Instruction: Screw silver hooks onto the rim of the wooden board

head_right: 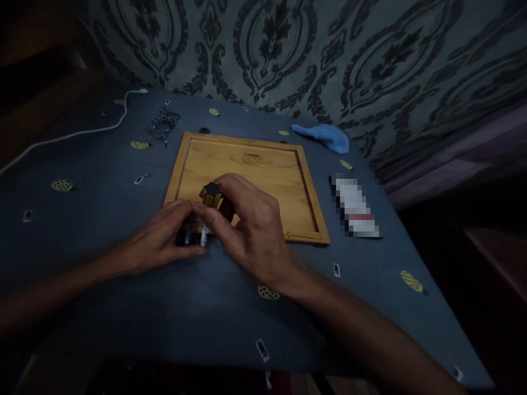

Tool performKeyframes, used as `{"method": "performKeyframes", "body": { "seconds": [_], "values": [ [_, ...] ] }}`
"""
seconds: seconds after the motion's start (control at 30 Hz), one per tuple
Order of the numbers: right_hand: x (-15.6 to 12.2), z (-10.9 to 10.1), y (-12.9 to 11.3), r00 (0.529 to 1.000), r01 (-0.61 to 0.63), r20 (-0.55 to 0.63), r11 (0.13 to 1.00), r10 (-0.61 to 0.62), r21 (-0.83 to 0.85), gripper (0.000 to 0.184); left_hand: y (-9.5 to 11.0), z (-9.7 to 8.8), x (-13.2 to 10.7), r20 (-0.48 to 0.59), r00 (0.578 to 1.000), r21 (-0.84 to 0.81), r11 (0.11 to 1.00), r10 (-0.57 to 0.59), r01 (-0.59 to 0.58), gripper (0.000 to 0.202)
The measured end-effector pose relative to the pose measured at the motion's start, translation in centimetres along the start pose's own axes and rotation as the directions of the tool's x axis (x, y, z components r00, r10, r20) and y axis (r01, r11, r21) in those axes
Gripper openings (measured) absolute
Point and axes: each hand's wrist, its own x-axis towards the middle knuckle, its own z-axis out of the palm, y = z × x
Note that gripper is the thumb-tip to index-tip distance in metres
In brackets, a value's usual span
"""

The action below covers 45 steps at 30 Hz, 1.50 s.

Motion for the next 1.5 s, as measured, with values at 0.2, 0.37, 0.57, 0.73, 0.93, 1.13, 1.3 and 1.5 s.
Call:
{"method": "performKeyframes", "body": {
  "seconds": [0.2, 0.37, 0.57, 0.73, 0.93, 1.13, 1.3, 1.5],
  "values": [
    [2.7, -1.2, 0.0, 0.913, 0.02, -0.38, 0.916, 0.147, 0.402, 0.024, -0.6, 0.3, 0.0, -0.013, 0.999, 0.019, 0.999, 0.046, -0.046, 0.055],
    [2.6, -0.7, 2.2, 0.87, -0.156, -0.297, 0.791, 0.394, 0.592, 0.038, -1.0, 0.6, -0.2, -0.023, 0.996, 0.046, 0.996, 0.081, -0.08, 0.053],
    [0.9, 1.0, 6.9, 0.712, -0.432, -0.093, 0.539, 0.696, 0.723, 0.029, -1.3, 0.9, -0.1, -0.045, 0.989, 0.067, 0.988, 0.142, -0.139, 0.052],
    [0.9, 2.5, 9.1, 0.63, -0.572, 0.058, 0.412, 0.774, 0.709, 0.027, -1.5, 0.9, -0.1, -0.044, 0.989, 0.082, 0.987, 0.145, -0.141, 0.055],
    [-0.4, 1.5, 7.9, 0.677, -0.616, 0.124, 0.466, 0.726, 0.636, 0.023, -1.6, 0.1, -0.4, -0.079, 0.979, 0.066, 0.981, 0.187, -0.182, 0.048],
    [-5.5, -0.9, 5.2, 0.847, -0.504, 0.008, 0.797, 0.532, 0.332, 0.029, -1.4, -3.1, -0.4, -0.29, 0.954, 0.085, 0.995, 0.082, -0.06, 0.031],
    [-9.0, -0.6, 4.4, 0.981, -0.196, 0.013, 0.98, 0.196, 0.022, 0.021, 0.4, -3.9, -5.2, -0.42, 0.907, 0.165, 0.979, -0.041, 0.121, 0.027],
    [-10.5, 0.9, 5.8, 0.987, 0.092, 0.146, 0.986, -0.071, -0.14, 0.024, 0.9, -0.5, -14.8, -0.632, 0.753, 0.248, 0.872, -0.184, 0.421, 0.032]
  ]
}}
